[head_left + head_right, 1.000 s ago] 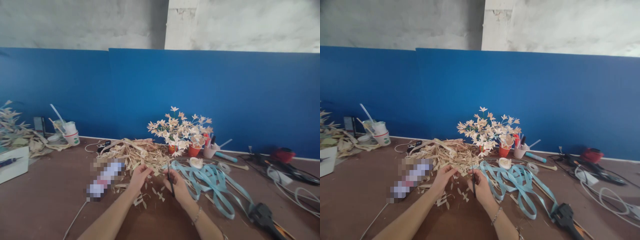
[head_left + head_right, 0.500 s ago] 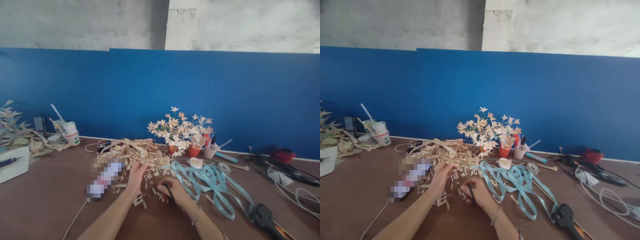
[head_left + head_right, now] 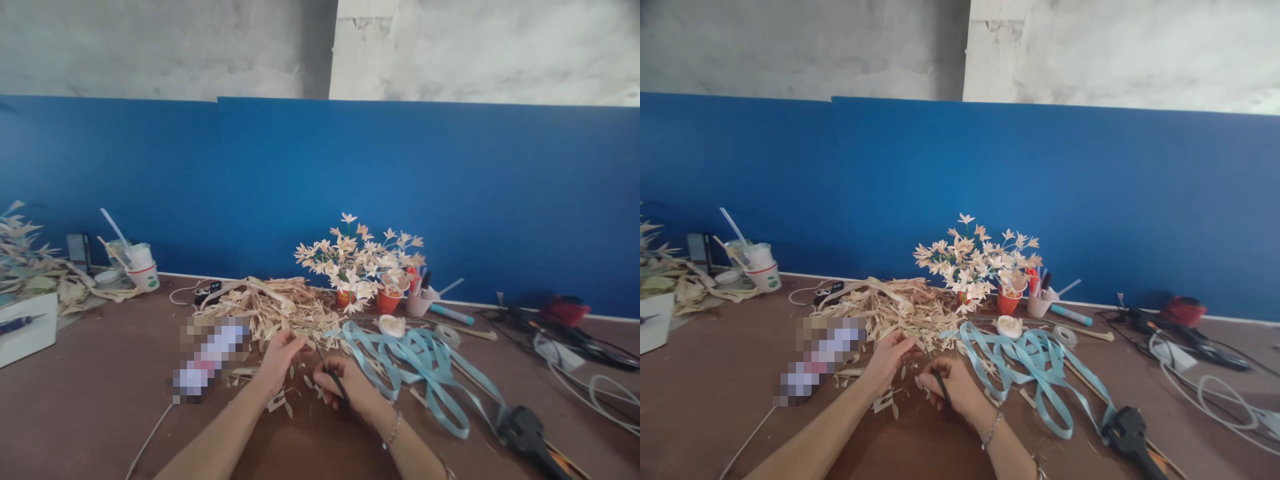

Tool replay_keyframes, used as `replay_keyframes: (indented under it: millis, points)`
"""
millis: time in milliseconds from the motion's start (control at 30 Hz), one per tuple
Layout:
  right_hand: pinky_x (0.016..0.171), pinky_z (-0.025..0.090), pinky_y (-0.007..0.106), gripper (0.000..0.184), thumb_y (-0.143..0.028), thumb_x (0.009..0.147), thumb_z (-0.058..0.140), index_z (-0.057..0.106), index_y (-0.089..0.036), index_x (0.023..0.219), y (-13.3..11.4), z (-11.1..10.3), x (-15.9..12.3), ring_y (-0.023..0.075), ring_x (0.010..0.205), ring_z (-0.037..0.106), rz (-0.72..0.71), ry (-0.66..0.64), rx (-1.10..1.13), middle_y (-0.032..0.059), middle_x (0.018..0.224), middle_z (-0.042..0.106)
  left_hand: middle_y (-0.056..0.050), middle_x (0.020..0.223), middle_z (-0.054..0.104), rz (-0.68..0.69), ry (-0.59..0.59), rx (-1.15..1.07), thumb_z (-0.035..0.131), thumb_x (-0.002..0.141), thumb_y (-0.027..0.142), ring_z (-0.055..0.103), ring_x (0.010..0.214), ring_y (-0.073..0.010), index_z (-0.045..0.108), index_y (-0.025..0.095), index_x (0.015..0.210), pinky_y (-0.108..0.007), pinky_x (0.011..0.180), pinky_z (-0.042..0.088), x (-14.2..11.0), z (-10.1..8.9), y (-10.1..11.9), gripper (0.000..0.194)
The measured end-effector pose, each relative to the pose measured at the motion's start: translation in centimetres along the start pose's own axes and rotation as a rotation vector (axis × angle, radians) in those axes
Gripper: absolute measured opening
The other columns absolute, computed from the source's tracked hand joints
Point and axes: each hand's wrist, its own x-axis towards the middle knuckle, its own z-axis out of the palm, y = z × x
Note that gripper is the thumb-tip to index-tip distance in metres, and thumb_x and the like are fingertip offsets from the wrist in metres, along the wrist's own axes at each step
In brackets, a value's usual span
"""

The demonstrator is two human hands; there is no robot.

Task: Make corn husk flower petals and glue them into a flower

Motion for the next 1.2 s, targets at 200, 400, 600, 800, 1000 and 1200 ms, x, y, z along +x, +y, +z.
replay_keyframes:
  millis: [200, 400, 600, 800, 1000, 1200]
  points:
    - [0.039, 0.035, 0.018, 0.031, -0.045, 0.064, 0.067, 0.056, -0.016, 0.071, -0.3, 0.2, -0.1, 0.0073, 0.040, 0.043, -0.006, 0.004, -0.006, -0.0067, 0.045, 0.049, 0.001, 0.061, 0.063, -0.016, -0.002, -0.027, 0.072, 0.061, 0.038, 0.060, 0.061, -0.0139, 0.056, 0.015, 0.063, -0.028, 0.067, 0.049, -0.2, 0.3, 0.2, 0.029]
    - [0.035, 0.029, 0.018, 0.031, -0.046, 0.066, 0.066, 0.056, -0.017, 0.068, 0.3, 0.0, 0.3, 0.0063, 0.037, 0.038, -0.015, 0.042, -0.033, -0.0075, 0.044, 0.045, -0.001, 0.059, 0.064, -0.047, 0.001, -0.022, 0.073, 0.060, 0.039, 0.061, 0.060, -0.0151, 0.057, 0.015, 0.062, -0.028, 0.066, 0.049, -0.1, 0.1, 0.2, 0.030]
    - [0.034, 0.026, 0.018, 0.032, -0.048, 0.066, 0.065, 0.056, -0.017, 0.068, 0.8, -0.1, 0.6, 0.0061, 0.035, 0.035, -0.029, 0.062, -0.033, -0.0080, 0.042, 0.043, -0.003, 0.063, 0.067, -0.073, -0.014, -0.064, 0.075, 0.059, 0.037, 0.065, 0.065, -0.0180, 0.059, 0.014, 0.063, -0.028, 0.066, 0.050, 0.3, -0.5, 0.3, 0.028]
    - [0.034, 0.022, 0.017, 0.032, -0.047, 0.065, 0.066, 0.056, -0.017, 0.065, 0.5, -0.2, 0.3, 0.0049, 0.034, 0.032, -0.033, 0.048, -0.041, -0.0085, 0.039, 0.041, -0.004, 0.062, 0.068, -0.056, -0.052, -0.038, 0.072, 0.062, 0.039, 0.066, 0.065, -0.0191, 0.059, 0.014, 0.064, -0.029, 0.064, 0.050, 0.4, -0.8, 0.4, 0.029]
    - [0.033, 0.019, 0.018, 0.029, -0.044, 0.067, 0.066, 0.057, -0.017, 0.065, 0.1, 0.0, 0.1, 0.0048, 0.032, 0.028, -0.021, 0.044, -0.054, -0.0090, 0.036, 0.038, -0.003, 0.059, 0.067, -0.010, 0.003, 0.059, 0.072, 0.060, 0.039, 0.063, 0.059, -0.0159, 0.056, 0.015, 0.060, -0.026, 0.062, 0.049, 0.7, -1.1, 0.5, 0.029]
    - [0.033, 0.020, 0.018, 0.029, -0.044, 0.067, 0.065, 0.056, -0.017, 0.062, 0.0, -0.1, 0.0, 0.0046, 0.031, 0.028, -0.013, 0.030, -0.106, -0.0089, 0.036, 0.037, -0.003, 0.059, 0.067, -0.008, 0.010, 0.089, 0.071, 0.063, 0.036, 0.062, 0.057, -0.0141, 0.057, 0.015, 0.062, -0.025, 0.061, 0.048, 0.8, -1.4, 0.5, 0.026]
